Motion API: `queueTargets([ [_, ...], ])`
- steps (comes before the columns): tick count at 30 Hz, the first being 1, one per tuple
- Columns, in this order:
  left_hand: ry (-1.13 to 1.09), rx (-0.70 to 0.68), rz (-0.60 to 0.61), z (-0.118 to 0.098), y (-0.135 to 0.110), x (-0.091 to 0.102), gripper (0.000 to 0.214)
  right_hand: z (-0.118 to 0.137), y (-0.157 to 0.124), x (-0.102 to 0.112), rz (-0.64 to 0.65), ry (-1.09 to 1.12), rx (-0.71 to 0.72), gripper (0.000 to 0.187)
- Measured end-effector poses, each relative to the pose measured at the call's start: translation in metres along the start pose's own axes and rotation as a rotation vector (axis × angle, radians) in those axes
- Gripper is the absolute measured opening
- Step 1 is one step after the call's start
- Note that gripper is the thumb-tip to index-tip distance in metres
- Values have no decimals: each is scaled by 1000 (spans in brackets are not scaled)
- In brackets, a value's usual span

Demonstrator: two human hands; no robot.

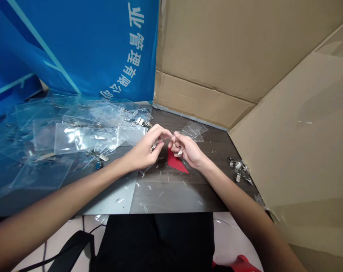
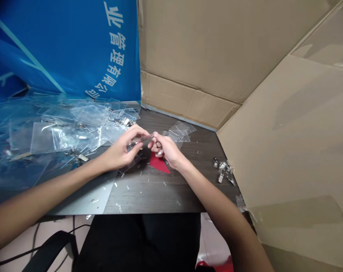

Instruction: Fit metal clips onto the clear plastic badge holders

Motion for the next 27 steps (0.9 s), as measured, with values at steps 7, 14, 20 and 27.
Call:
queueTargets([
  [7, 461, -260, 135, -9, -8, -9, 44, 11, -5, -3, 20, 73, 26, 26],
  [14, 361, -179, 138, -5, -7, -3, 61, 24, -8, 7, -216, -54, 286, 22],
  [20, 327, -2, -64, -3, -4, 1, 13, 38, -26, -8, -237, -430, 503, 24],
  [27, 247, 65, -156, 8, -4, 3, 16, 32, -26, -10, -222, -529, 498, 26],
])
Point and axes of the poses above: each hand's wrist, its own y-axis towards the middle knuckle, its own x-axis out of the back of the hand, z = x × y, the point moved 6 cm from there along y, towards the middle knuckle, and after that the axes turned 5 degrees about y, right-handed, at the moved point
